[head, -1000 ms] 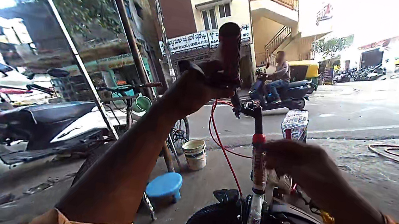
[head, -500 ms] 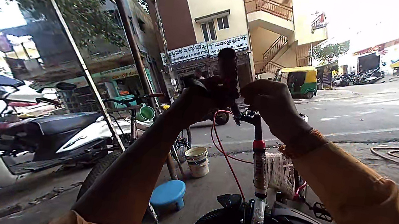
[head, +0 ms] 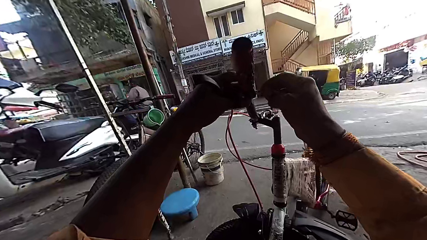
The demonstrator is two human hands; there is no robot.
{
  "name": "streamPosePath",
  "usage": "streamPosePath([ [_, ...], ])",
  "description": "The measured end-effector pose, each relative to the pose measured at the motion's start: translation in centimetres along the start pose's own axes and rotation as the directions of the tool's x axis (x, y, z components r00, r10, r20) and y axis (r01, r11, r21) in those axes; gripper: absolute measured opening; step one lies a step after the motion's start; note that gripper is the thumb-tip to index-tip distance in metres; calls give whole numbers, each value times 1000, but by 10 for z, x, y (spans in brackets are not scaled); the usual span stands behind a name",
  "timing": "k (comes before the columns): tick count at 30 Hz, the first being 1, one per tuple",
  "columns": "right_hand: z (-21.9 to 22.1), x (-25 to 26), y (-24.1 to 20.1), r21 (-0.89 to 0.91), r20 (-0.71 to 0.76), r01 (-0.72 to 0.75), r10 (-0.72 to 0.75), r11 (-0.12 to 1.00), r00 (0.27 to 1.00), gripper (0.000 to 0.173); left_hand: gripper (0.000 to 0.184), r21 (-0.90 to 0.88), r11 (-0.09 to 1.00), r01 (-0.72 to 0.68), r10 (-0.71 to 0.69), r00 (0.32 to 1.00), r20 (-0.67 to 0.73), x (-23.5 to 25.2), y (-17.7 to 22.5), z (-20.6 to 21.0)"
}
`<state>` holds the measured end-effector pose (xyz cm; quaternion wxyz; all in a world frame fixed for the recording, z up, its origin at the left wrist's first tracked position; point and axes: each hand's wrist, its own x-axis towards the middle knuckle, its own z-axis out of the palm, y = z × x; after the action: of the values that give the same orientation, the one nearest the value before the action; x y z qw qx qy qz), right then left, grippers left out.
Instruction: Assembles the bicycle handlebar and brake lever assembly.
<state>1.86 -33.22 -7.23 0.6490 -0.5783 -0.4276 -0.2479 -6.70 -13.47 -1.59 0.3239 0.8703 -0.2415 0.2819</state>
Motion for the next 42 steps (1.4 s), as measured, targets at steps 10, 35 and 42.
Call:
streamPosePath([
  [10,-9,12,-12,78,139,-142,131,987,982,10,40,-9,1000,-15,15,1000,5,0,1,1],
  [35,-10,39,-35,60,102,-86,80,994,992,8,35,14,998,-67,67,997,24,-1,3,2],
  [42,11,58,9,117,202,-456,428,882,881,17,36,22,998,-57,57,998,-10,-3,-2,1],
])
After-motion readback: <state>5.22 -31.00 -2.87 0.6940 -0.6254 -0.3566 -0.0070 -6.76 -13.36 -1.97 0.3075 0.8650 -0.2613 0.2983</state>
